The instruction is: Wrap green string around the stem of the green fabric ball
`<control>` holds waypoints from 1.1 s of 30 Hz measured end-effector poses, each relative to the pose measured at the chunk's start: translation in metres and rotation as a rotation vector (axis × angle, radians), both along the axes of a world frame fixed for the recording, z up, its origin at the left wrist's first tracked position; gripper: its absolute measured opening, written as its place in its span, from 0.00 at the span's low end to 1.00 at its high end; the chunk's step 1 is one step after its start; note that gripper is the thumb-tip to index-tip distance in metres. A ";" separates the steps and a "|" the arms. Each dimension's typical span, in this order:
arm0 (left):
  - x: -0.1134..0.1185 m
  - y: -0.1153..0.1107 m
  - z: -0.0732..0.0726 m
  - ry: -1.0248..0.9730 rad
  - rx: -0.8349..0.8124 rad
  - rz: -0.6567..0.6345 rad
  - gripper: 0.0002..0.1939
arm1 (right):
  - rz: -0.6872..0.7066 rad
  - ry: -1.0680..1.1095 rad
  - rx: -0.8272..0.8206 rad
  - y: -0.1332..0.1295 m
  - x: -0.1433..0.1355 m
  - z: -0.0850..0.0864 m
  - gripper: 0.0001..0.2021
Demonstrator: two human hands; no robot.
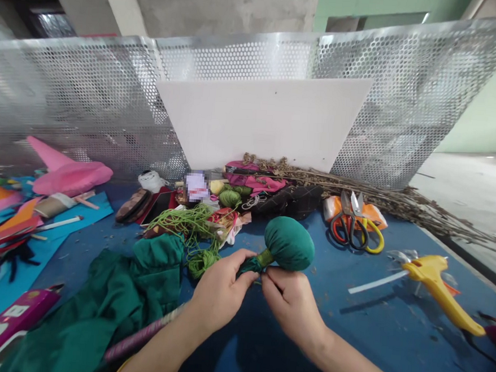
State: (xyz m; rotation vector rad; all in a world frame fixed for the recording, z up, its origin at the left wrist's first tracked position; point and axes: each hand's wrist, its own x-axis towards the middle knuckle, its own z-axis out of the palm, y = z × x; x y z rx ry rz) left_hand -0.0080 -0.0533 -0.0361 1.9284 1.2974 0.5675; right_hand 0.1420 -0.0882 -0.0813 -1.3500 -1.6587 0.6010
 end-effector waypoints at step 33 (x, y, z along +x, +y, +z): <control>-0.022 0.004 0.013 0.060 0.142 0.139 0.19 | -0.206 0.423 -0.054 0.028 0.038 -0.005 0.13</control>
